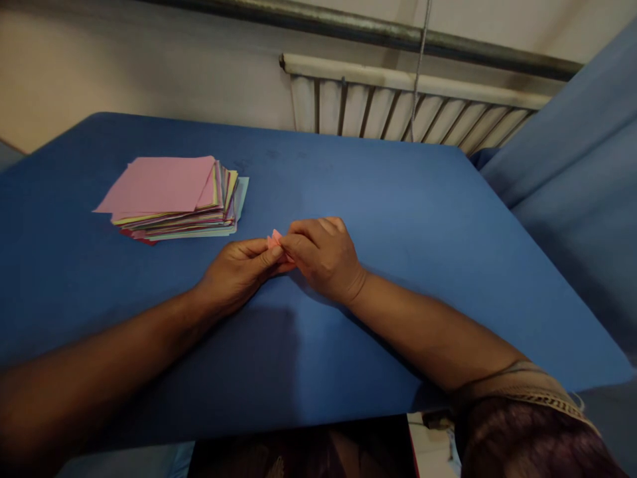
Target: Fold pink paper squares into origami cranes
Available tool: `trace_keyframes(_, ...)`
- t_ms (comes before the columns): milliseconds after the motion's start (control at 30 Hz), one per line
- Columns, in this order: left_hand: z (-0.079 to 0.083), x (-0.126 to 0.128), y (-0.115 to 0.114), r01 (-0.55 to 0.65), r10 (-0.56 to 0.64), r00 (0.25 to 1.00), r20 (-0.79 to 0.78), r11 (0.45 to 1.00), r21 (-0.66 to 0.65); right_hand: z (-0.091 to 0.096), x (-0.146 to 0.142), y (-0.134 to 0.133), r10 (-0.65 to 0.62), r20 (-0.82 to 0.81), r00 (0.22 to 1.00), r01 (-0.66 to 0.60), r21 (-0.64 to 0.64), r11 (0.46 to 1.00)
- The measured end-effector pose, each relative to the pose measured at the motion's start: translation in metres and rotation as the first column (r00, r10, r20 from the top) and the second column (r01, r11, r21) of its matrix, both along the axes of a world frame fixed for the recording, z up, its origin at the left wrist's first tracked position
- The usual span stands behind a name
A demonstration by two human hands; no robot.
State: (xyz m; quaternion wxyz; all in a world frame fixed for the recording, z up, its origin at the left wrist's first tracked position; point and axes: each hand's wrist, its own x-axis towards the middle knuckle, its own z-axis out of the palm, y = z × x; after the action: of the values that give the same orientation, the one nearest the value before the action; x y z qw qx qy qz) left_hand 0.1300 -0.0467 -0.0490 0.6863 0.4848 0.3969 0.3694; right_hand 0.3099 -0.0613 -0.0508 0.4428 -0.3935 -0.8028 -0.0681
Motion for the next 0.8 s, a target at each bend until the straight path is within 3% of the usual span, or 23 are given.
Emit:
trace_keyframes(200, 0.003, 0.002, -0.001, -0.038, 0.037, 0.999, 0.04, 0.999, 0.02, 0.003, 0.003, -0.003, -0.011, 0.01, 1.0, 0.01, 0.101, 0.995)
trace_keyframes(800, 0.005, 0.0, -0.001, -0.101, 0.094, 0.991, 0.1, 0.992, 0.07, 0.005, -0.007, -0.013, 0.007, -0.118, 0.993, -0.014, -0.059, 0.998)
